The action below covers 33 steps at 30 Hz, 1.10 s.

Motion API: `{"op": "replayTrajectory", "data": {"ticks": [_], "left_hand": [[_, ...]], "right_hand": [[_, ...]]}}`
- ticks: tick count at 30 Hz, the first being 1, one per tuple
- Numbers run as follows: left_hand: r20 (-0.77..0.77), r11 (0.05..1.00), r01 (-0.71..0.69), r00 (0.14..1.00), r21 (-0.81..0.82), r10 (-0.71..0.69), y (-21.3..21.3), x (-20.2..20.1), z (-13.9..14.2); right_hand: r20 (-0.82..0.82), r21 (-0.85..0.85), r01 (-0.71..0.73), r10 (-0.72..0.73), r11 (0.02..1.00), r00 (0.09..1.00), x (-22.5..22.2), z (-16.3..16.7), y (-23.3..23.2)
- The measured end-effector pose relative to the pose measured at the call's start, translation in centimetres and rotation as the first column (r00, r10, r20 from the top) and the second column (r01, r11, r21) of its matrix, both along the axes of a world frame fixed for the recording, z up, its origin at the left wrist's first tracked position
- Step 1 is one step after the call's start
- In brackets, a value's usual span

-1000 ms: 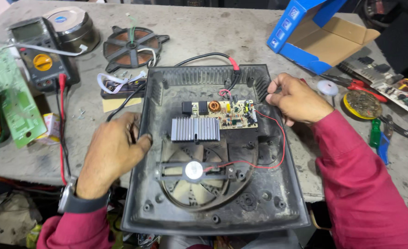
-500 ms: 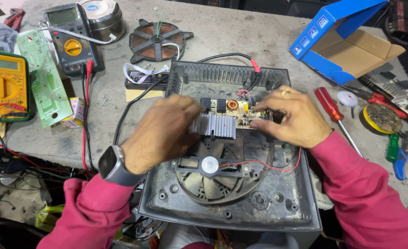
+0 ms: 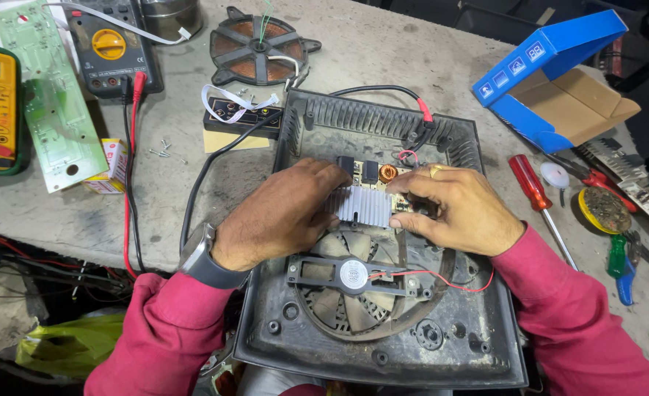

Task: The person sits and wraps red electrical tape around the spliced wires of a power cord, pressing the tape to insulate the joint. They then move to a workbench, fit the wired connector into a circuit board inside a fan heater housing, and use a screwdriver to fasten components while a multimeter sits connected nearby.

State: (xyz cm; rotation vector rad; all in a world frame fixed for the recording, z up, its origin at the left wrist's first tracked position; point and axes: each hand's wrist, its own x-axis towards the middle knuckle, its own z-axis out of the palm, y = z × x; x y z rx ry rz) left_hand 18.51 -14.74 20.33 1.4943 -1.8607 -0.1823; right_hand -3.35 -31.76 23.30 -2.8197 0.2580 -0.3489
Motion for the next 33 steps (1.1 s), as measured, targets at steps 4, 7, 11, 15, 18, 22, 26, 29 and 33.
{"op": "replayTrajectory", "data": {"ticks": [4, 7, 11, 15, 18, 22, 26, 29, 33], "left_hand": [[0.016, 0.998, 0.007, 1.000, 0.056, -0.008, 0.2, 0.3, 0.1], [0.050, 1.000, 0.021, 0.999, 0.019, -0.022, 0.1, 0.3, 0.1], [0.043, 0.998, 0.008, 0.999, 0.054, -0.011, 0.1, 0.3, 0.1], [0.059, 0.992, -0.031, 0.998, 0.120, 0.024, 0.2, 0.1, 0.2], [0.025, 0.998, -0.006, 1.000, 0.066, 0.004, 0.3, -0.1, 0.3], [0.039, 0.999, 0.025, 0.999, 0.041, -0.027, 0.4, -0.1, 0.5], [0.051, 0.998, 0.051, 0.997, 0.022, -0.052, 0.3, -0.3, 0.7], [0.058, 0.999, 0.027, 0.998, 0.022, -0.028, 0.3, -0.6, 1.0], [0.066, 0.999, 0.010, 0.998, 0.034, -0.012, 0.1, -0.7, 1.0]], "right_hand": [[0.055, 0.062, -0.121, 0.118, 0.991, 0.992, 0.0, -0.5, -0.7], [0.105, 0.109, -0.190, 0.179, 0.976, 0.978, 0.1, -1.0, -1.0], [0.084, 0.137, -0.164, 0.154, 0.977, 0.985, 0.1, -1.2, -1.2], [0.096, 0.124, -0.184, 0.173, 0.975, 0.980, 0.2, -1.0, -1.3], [0.103, 0.146, -0.143, 0.128, 0.979, 0.986, 0.3, -1.2, -1.2], [0.130, 0.212, -0.044, 0.016, 0.976, 0.991, -0.4, -1.1, -1.9], [0.270, 0.157, 0.218, -0.254, 0.963, 0.929, -2.6, 0.5, -3.9], [0.155, 0.120, 0.273, -0.289, 0.955, 0.945, -3.7, 1.3, -5.1], [-0.071, 0.004, 0.150, -0.149, 0.989, 0.986, -3.7, 0.8, -5.4]]}}
